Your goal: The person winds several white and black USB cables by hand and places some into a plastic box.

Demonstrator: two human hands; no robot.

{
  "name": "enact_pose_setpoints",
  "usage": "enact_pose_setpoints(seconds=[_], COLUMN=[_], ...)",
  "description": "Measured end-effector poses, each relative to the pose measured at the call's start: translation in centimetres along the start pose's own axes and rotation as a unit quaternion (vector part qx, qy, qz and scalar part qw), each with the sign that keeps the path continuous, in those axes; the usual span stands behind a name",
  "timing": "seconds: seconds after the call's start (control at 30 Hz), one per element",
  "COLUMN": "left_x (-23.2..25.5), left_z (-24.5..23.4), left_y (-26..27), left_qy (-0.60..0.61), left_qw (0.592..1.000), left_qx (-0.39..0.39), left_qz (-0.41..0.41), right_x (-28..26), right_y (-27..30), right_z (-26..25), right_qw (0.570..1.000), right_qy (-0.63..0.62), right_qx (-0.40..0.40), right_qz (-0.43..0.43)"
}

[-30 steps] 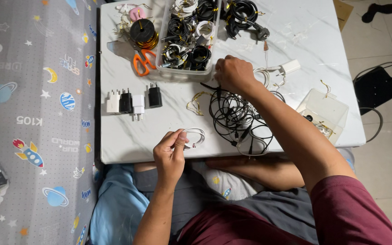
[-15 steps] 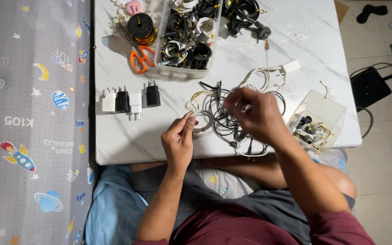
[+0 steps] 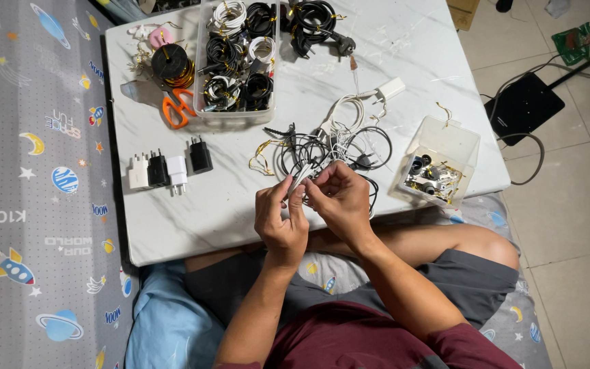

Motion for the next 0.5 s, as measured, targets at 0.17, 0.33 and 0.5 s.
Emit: enact_pose_setpoints(seconds=[0.17, 0.33, 0.5], left_x=[0.4, -0.5, -1.9], left_z=[0.5, 0.8, 0.8], left_y=[0.7, 0.9, 1.4], left_qy=[0.029, 0.111, 0.214], left_qw=[1.000, 0.991, 0.947], left_qx=[0.006, -0.038, -0.047], left_qz=[0.004, -0.063, -0.236], right_x=[1.3, 0.7, 0.7], right_y=[-0.2, 0.1, 0.3], right_z=[-0.6, -1.0, -1.0], right_qw=[0.997, 0.995, 0.992], right_qy=[-0.069, -0.092, -0.111], right_qx=[-0.004, -0.030, -0.057], right_qz=[0.042, 0.011, -0.014])
Point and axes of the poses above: each hand's wrist, its own y-axis away from the middle knuckle, its own z-axis out of the palm, x = y × z, the point moved 5 cm from there along -y, towards the middle knuckle, and after that the axes turned 1 degree about -y, right-handed, at the moved point
